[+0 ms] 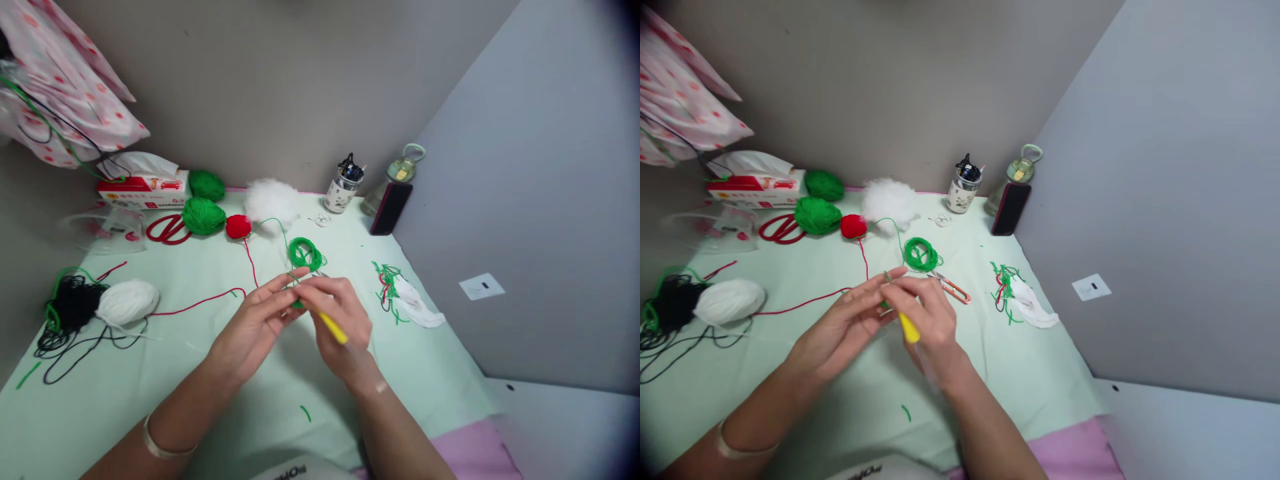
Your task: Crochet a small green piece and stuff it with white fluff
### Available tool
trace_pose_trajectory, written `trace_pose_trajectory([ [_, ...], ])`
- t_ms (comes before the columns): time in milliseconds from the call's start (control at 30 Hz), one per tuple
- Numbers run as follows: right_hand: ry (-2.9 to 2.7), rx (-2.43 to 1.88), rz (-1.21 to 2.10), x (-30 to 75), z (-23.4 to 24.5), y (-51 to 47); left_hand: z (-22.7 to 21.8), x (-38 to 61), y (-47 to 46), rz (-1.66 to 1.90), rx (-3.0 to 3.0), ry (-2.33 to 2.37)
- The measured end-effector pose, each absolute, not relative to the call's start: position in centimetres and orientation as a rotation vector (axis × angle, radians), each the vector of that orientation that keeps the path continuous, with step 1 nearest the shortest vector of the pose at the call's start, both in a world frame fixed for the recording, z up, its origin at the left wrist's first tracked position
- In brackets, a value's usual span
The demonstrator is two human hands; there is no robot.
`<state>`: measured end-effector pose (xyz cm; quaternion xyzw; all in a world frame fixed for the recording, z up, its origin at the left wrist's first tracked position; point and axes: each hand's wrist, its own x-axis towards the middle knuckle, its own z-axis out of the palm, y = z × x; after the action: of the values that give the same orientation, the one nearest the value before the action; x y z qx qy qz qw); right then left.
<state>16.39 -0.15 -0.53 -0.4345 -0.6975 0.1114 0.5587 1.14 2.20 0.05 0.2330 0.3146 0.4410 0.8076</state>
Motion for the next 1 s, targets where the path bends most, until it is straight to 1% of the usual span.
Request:
trace_pose_trajectory([
  [133,-1.294,-0.977,0.684,16.9,0.1,0.5,0.1,0.8,2.6,0.985,0.495,0.697],
  [200,-1.258,-0.934,0.826,16.8,0.1,0.7,0.2,0.8,2.5,0.991,0.614,0.734],
  [333,-1.235,-0.968,0.894,16.6,-0.3,0.8,0.4,0.7,2.3,0.957,0.797,0.786],
  [533,-1.123,-0.910,1.031,16.9,-0.3,0.6,0.4,0.2,2.4,0.951,0.834,0.807],
  [600,-1.170,-0.908,0.986,16.9,-0.1,0.5,0.3,0.1,2.4,0.960,0.857,0.820],
  [667,-1.269,-0.940,0.870,16.8,0.1,0.2,0.1,0.0,2.4,0.980,0.912,0.847],
  [767,-1.531,-0.945,0.551,16.5,0.1,-0.1,0.0,0.2,2.1,1.061,1.051,0.941],
  [900,-1.854,-0.948,-0.014,16.0,-0.4,-0.4,0.2,1.0,1.6,1.158,1.039,1.027],
  [967,-1.911,-0.999,-0.162,15.9,-0.6,-0.5,0.2,1.3,1.6,1.127,0.870,0.933],
  [1000,-1.904,-1.016,-0.166,15.9,-0.7,-0.5,0.1,1.3,1.7,1.077,0.766,0.859],
])
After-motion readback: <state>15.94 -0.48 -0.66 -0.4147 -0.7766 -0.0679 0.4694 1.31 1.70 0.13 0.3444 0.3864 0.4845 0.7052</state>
